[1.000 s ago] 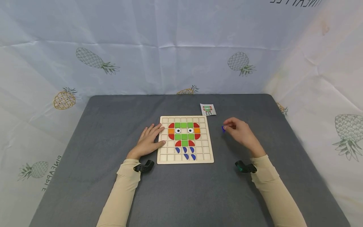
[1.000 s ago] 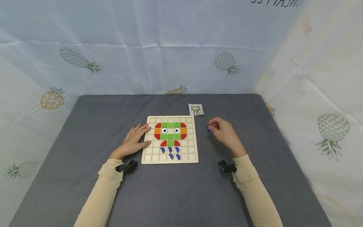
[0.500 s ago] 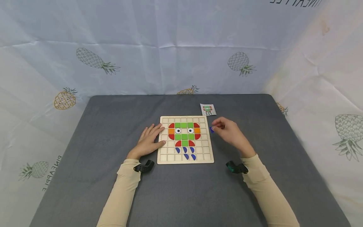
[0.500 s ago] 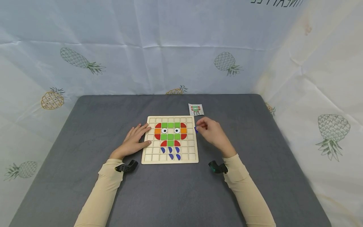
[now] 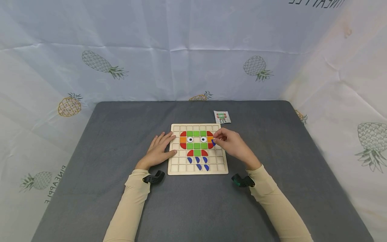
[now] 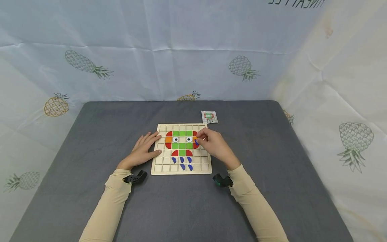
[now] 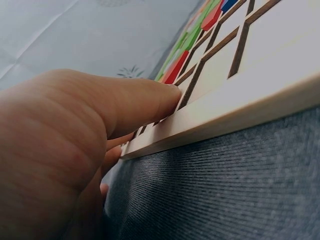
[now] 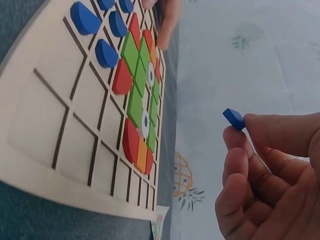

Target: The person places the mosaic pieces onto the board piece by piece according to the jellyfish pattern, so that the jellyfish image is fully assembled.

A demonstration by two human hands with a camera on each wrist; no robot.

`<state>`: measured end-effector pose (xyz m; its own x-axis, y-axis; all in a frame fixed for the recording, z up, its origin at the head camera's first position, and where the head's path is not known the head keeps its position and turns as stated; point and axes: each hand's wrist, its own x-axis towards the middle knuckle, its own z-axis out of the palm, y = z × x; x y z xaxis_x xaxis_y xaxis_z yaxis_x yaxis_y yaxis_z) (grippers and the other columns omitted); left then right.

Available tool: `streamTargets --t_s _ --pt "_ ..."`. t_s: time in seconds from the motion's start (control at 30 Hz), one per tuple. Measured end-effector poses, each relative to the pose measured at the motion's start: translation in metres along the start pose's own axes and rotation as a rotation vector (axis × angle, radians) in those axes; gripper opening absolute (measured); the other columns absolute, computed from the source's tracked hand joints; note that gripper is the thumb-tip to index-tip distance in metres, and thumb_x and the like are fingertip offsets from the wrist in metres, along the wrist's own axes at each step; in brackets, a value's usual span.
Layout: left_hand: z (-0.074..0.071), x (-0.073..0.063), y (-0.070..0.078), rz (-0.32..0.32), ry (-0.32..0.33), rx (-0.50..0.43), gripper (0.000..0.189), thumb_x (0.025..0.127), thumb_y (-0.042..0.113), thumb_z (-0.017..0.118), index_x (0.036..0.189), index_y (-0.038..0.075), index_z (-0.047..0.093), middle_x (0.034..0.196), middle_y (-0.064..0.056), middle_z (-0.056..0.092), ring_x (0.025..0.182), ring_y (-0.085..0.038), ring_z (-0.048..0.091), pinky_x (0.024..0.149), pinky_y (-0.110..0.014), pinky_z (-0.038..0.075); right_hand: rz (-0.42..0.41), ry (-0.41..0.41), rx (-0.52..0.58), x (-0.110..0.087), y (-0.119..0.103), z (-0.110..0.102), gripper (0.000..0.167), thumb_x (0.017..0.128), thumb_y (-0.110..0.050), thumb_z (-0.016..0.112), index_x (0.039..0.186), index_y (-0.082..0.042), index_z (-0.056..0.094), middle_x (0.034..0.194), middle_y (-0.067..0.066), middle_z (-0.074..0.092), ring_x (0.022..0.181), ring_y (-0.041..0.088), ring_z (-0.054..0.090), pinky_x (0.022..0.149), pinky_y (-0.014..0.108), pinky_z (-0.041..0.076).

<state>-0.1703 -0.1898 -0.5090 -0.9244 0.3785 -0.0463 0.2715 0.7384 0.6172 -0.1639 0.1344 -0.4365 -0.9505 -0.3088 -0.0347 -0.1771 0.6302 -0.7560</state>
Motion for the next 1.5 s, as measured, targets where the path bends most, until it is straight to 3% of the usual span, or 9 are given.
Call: streamTargets --t_s 0.5,1.1,1.5 --pt "0.000 0.001 0.000 -0.007 -0.005 -0.006 0.071 0.096 0.032 0.065 0.158 0.014 0.037 0.170 -0.009 0.023 0.159 -0.036 0.008 0.128 -0.056 -0.003 -0.073 -0.083 0.000 0.002 -0.014 0.030 0.009 0.099 -0.015 0.066 0.106 -0.009 0.067 0.093 0.003 0.068 0.084 0.017 0.059 0.074 0.029 0.050" --pt "0.001 0.002 0.000 -0.013 0.001 0.000 0.071 0.096 0.031 0.066 0.158 0.014 0.038 0.170 -0.010 0.024 0.159 -0.036 0.008 0.128 -0.056 -0.002 -0.091 -0.174 0.026 0.002 -0.020 0.060 0.004 0.097 -0.014 0.068 0.100 -0.011 0.068 0.086 0.000 0.065 0.076 0.014 0.056 0.067 0.024 0.049" --pt "0.001 0.002 0.000 -0.004 0.003 0.004 0.070 0.096 0.032 0.065 0.158 0.014 0.038 0.169 -0.010 0.025 0.159 -0.036 0.009 0.129 -0.056 -0.002 -0.149 -0.184 -0.050 0.000 -0.019 0.081 0.005 0.096 -0.014 0.069 0.094 -0.010 0.067 0.083 -0.002 0.067 0.061 0.007 0.051 0.058 0.021 0.045"
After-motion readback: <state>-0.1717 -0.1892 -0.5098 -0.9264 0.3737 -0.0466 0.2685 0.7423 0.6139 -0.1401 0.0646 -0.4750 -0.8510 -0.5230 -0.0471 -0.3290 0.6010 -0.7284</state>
